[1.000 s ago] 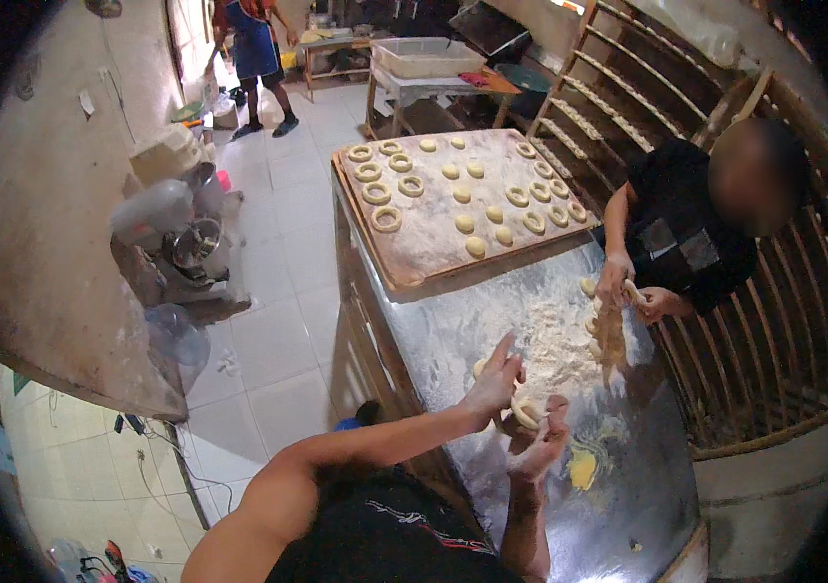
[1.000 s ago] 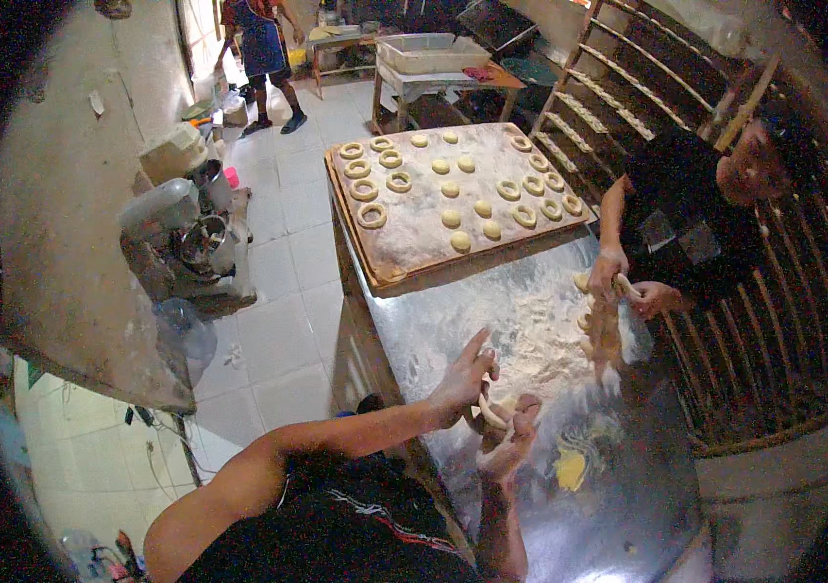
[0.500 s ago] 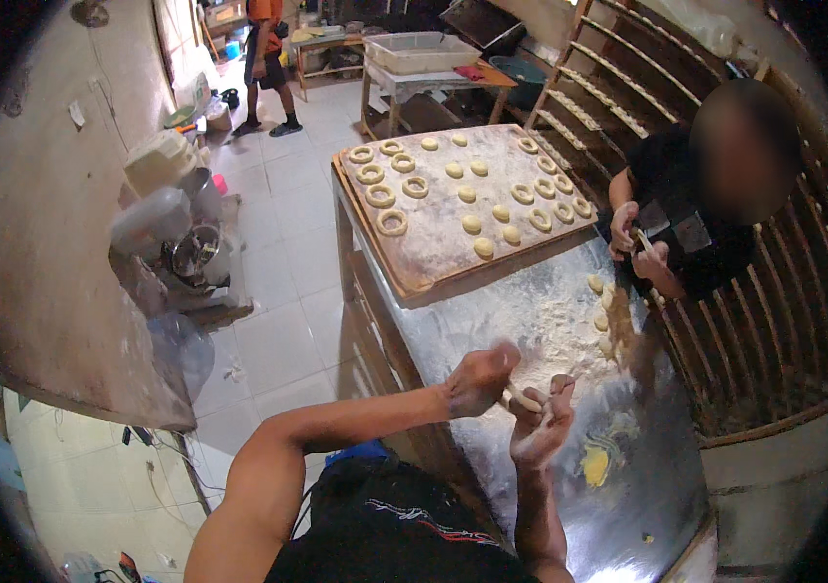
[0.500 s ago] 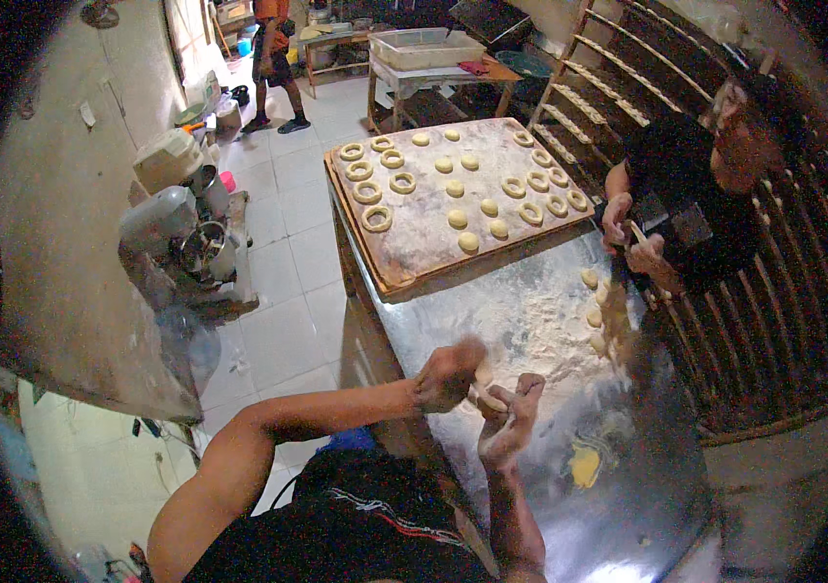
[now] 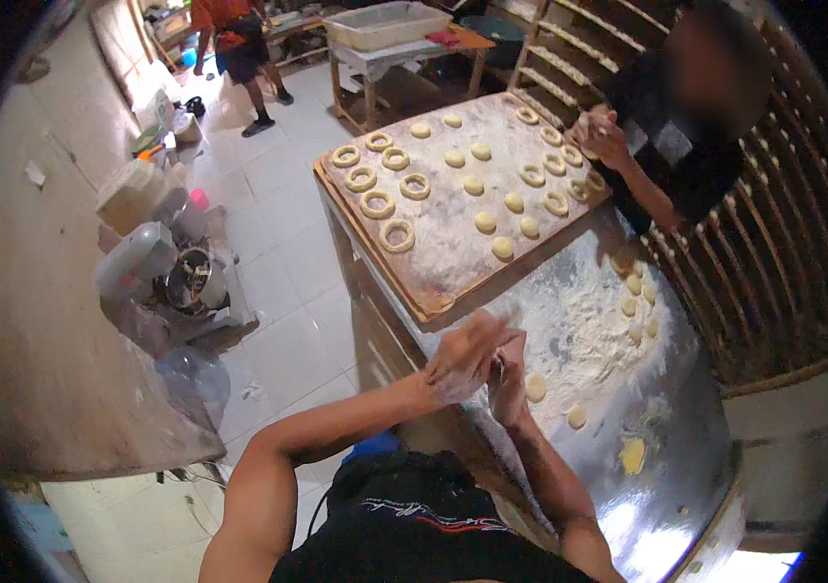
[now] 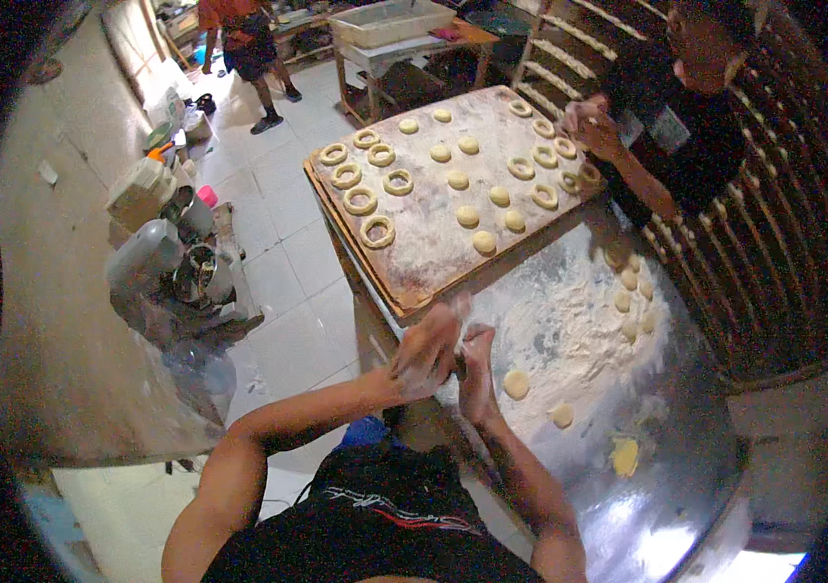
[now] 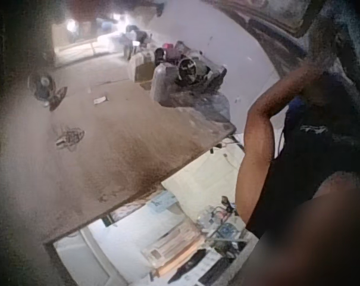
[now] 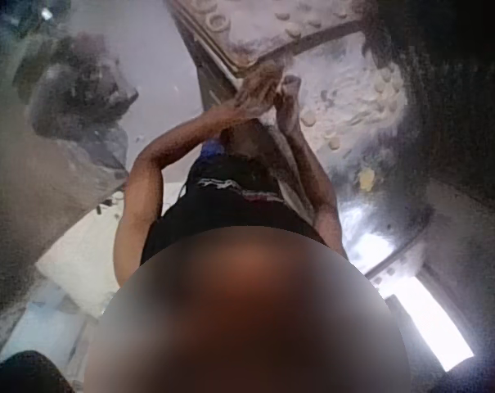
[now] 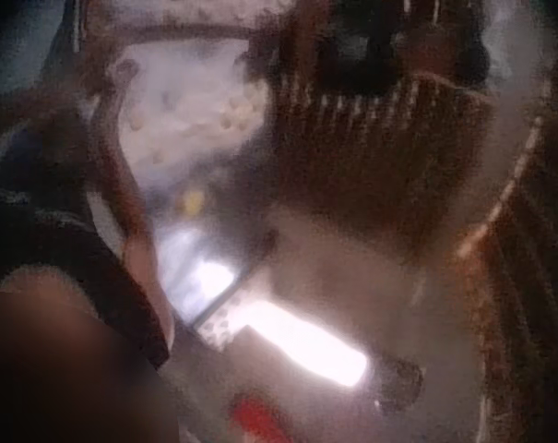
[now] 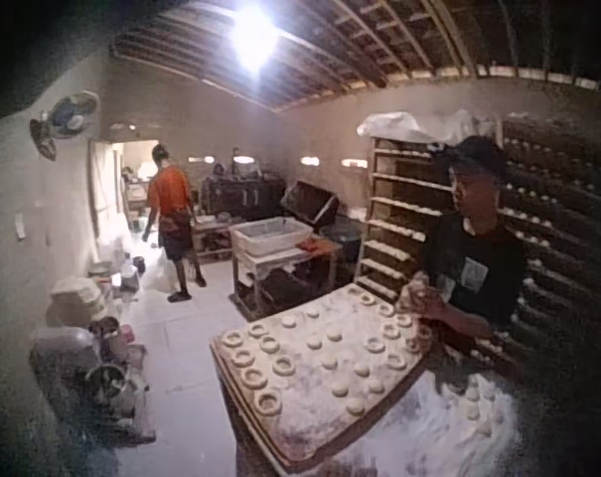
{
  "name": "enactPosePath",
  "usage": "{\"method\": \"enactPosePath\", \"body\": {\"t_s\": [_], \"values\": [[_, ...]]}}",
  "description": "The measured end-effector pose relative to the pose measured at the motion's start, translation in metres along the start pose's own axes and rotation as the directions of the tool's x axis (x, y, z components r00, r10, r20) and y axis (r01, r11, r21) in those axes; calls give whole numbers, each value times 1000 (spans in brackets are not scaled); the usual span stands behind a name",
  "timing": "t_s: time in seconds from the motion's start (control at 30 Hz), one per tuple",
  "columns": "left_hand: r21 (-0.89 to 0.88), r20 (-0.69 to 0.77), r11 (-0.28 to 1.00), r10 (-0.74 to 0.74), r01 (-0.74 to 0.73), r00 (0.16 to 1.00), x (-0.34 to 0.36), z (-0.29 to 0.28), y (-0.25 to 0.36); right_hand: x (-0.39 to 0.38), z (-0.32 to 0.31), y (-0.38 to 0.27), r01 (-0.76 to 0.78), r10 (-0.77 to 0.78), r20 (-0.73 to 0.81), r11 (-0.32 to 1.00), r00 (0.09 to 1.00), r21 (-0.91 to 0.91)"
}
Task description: The person shapes small dough balls into rings by hand and places them on a wooden board. Another person works alongside, also shaping dough. The camera wearer briefly moves a wooden rack and returns to shaping dough.
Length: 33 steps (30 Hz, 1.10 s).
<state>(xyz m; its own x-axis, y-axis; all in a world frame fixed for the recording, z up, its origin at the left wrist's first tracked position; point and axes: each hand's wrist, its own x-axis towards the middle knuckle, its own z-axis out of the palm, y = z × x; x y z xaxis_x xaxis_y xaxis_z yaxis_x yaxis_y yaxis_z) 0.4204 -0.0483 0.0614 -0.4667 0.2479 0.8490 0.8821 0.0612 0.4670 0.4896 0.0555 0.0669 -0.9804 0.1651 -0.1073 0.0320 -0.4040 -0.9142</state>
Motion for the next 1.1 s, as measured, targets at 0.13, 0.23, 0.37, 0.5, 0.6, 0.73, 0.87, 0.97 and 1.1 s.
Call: {"method": "enactPosePath", "body": {"t_s": [0.13,0.23,0.37,0.5,0.6,0.73,0.87,0.97,1.1], "values": [[-109,-10,788,-611,606,792,2,-20,-30,34,19,10,102,-105,-4,976,994,-194],[-101,-4,749,-659,655,753,0,-28,-46,53,35,18,6,-4,18,992,1000,-129],[108,40,938,-335,329,942,6,-38,-63,78,51,19,-1,-10,-27,925,1000,-381],[66,-31,706,-705,705,709,13,-45,-71,98,61,18,20,-35,-37,943,999,-333],[24,60,771,-637,637,768,18,-44,-81,109,63,20,-2,-1,-13,970,1000,-243],[55,36,662,-750,748,661,29,-45,-110,125,58,22,42,-96,-51,766,994,-642],[307,-199,785,-499,538,843,38,-54,-140,127,28,18,326,-511,174,226,842,-918],[237,-52,754,-620,612,783,32,-69,-143,97,-11,16,339,-680,3,362,733,-869],[581,265,755,-530,305,806,27,-80,-141,47,-43,26,-116,-240,-415,734,877,-670]]}}
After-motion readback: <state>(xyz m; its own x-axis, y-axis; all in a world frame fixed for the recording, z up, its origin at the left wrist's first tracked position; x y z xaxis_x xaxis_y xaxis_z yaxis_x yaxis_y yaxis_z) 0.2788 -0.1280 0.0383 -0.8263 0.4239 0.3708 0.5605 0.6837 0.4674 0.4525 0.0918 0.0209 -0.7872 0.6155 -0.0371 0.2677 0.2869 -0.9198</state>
